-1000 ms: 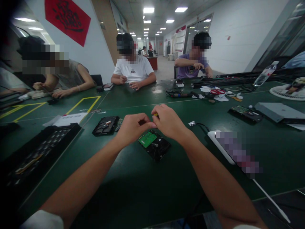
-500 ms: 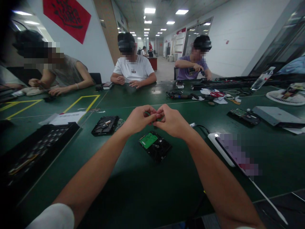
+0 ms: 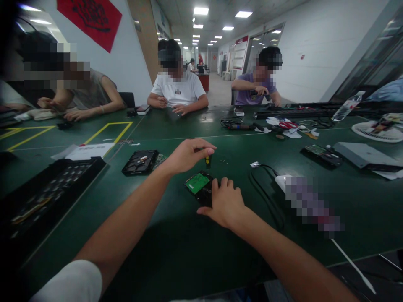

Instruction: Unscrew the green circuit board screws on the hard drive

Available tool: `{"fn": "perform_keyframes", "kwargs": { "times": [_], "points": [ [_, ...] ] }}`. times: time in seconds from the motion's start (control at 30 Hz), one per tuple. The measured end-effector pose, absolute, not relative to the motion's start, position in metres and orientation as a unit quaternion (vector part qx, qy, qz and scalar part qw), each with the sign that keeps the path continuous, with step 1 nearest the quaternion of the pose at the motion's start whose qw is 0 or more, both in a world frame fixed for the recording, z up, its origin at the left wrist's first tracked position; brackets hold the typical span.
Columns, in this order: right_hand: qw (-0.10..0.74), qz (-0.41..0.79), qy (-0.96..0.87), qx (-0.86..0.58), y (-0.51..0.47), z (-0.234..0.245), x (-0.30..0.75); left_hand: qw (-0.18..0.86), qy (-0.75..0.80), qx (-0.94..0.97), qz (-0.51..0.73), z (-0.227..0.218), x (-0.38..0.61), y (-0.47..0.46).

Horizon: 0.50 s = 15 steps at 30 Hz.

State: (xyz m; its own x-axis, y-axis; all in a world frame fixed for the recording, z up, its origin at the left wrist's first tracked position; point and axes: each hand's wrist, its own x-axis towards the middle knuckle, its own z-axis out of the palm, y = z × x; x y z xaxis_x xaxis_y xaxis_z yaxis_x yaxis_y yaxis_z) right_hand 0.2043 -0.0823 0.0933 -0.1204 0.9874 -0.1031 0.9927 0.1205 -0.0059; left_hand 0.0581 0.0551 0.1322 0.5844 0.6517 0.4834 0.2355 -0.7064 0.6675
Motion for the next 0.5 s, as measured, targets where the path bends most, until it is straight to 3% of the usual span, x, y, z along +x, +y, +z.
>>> {"fn": "perform_keyframes", "kwargs": {
  "times": [0.2,0.5],
  "points": [
    [0.032,-0.085,0.787,0.610,-0.060,0.086,0.233,0.323,0.228,0.860,0.324,0.134,0.050,0.059],
    [-0.057,-0.289,0.826,0.480,0.013,0.070,0.314,0.308,0.235,0.869,0.308,0.135,0.034,0.064]
  ]
}}
